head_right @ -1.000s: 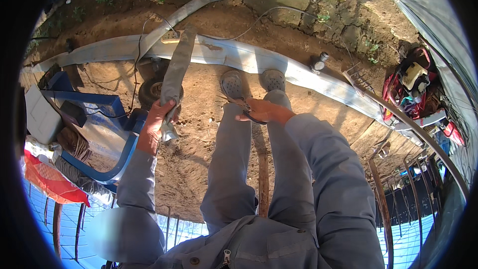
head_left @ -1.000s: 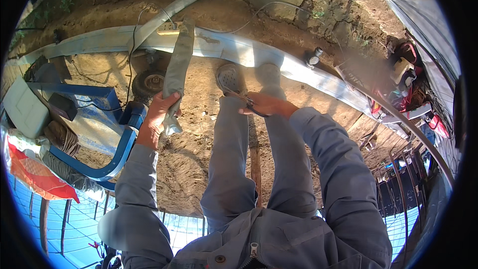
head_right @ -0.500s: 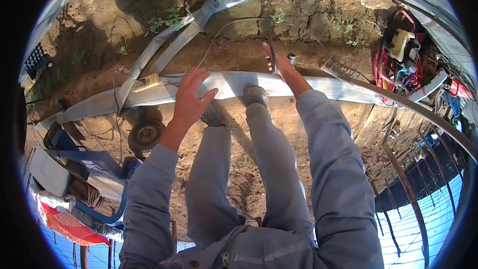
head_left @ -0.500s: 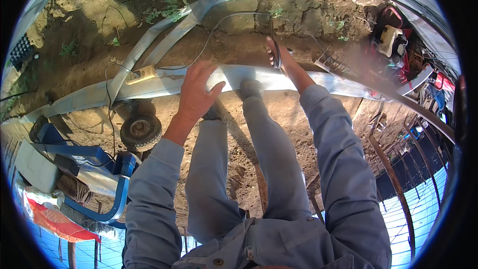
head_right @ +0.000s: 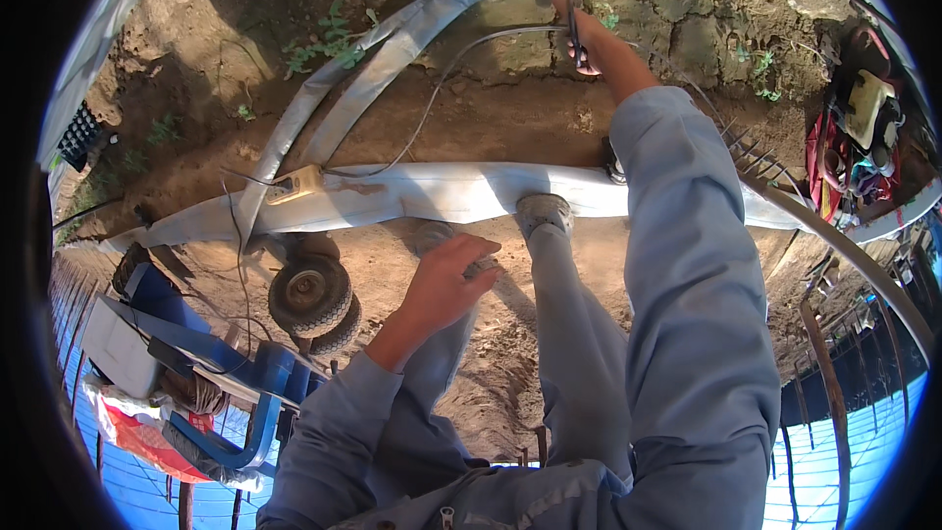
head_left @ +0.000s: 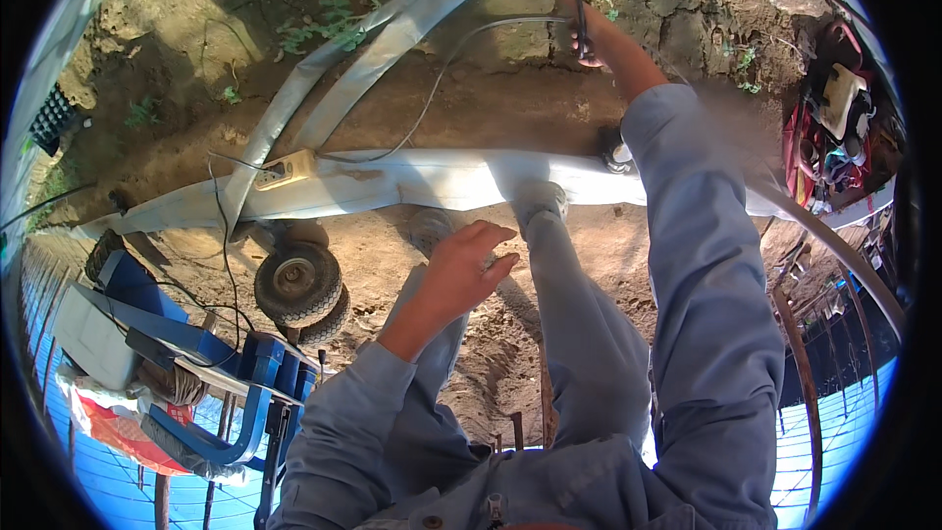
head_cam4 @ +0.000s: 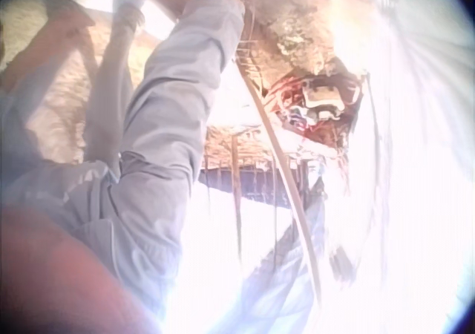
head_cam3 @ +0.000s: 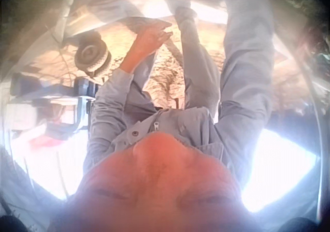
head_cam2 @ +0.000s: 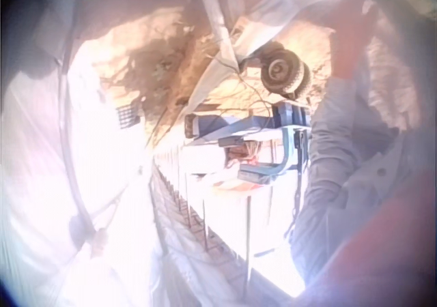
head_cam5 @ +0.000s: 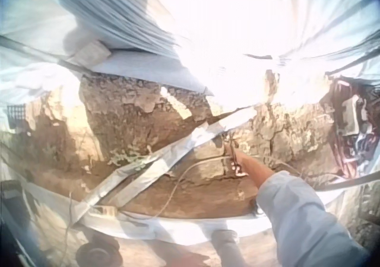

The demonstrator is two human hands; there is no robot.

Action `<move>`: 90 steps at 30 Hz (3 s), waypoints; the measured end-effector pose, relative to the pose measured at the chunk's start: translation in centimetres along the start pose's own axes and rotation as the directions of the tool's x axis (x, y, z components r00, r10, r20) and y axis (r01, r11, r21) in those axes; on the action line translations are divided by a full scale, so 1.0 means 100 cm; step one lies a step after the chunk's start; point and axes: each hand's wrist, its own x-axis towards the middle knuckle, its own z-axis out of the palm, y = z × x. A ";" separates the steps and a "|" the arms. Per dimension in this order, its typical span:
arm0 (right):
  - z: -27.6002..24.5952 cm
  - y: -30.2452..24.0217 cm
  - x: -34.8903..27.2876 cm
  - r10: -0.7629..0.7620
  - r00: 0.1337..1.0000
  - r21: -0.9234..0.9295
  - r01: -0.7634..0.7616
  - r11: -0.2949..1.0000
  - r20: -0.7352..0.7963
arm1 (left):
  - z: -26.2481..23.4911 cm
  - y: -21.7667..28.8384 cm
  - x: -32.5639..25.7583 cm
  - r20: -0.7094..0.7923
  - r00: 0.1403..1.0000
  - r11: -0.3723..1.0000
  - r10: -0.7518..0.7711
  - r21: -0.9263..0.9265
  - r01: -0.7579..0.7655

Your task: The person walks through a cluttered greenhouse, picks up a metal bar, and uses a file to smooth its edges. They then squat and use a cordless drill to fasten the bar to a metal frame with screws, repeating the fastening process at multiple points.

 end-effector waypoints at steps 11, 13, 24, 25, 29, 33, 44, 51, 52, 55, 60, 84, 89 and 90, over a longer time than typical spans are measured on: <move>0.005 0.026 0.018 -0.348 0.932 -0.115 0.336 0.935 -0.106 | -0.008 -0.006 0.011 0.024 0.999 0.998 -0.023 0.054 0.022; 0.009 0.034 0.009 -0.456 0.866 -0.224 0.412 0.883 -0.204 | -0.008 -0.008 0.011 0.038 0.999 0.999 -0.031 0.011 0.031; 0.034 0.096 -0.166 -0.905 0.375 -0.666 0.626 0.406 -0.199 | -0.079 0.070 0.028 -0.325 0.946 0.868 -0.013 -0.473 -0.150; 0.035 0.098 -0.184 -0.955 0.269 -0.714 0.644 0.276 -0.127 | -0.098 0.088 0.027 -0.338 0.941 0.892 0.020 -0.419 -0.169; 0.054 0.107 -0.258 -0.970 0.235 -0.638 0.756 0.146 0.057 | -0.152 0.151 0.017 -0.192 0.979 0.918 -0.062 -0.397 -0.020; 0.069 0.117 -0.335 -0.940 0.178 -0.733 0.673 -0.099 0.291 | -0.160 0.159 -0.047 -0.081 0.937 0.853 -0.340 -0.446 0.271; 0.092 0.190 -0.506 -0.192 0.677 -0.536 0.698 0.476 0.711 | -0.115 0.079 -0.312 -0.270 0.721 0.504 -0.638 -0.855 0.125; 0.150 0.196 -0.569 0.214 0.482 -0.513 0.660 0.548 0.849 | -0.106 0.063 -0.399 -0.085 0.653 0.222 -0.752 -0.966 0.131; 0.158 0.195 -0.573 0.224 0.455 -0.499 0.679 0.539 0.862 | -0.108 0.062 -0.410 -0.063 0.665 0.196 -0.744 -0.972 0.128; 0.179 0.193 -0.582 0.261 0.394 -0.472 0.724 0.502 0.881 | -0.111 0.059 -0.440 -0.004 0.693 0.135 -0.721 -0.982 0.135; 0.214 0.190 -0.602 0.370 0.299 -0.443 0.797 0.410 0.880 | -0.109 0.052 -0.477 0.096 0.713 0.054 -0.695 -0.981 0.184; 0.292 0.217 -0.633 0.406 0.282 -0.451 0.790 0.415 0.869 | -0.114 0.022 -0.533 0.176 0.719 0.027 -0.672 -0.965 0.262; 0.296 0.229 -0.626 0.323 0.278 -0.399 0.819 0.412 0.905 | -0.121 0.023 -0.527 0.193 0.688 0.042 -0.699 -0.950 0.309; 0.295 0.228 -0.626 0.312 0.272 -0.386 0.829 0.405 0.910 | -0.122 0.023 -0.524 0.179 0.669 0.063 -0.721 -0.945 0.321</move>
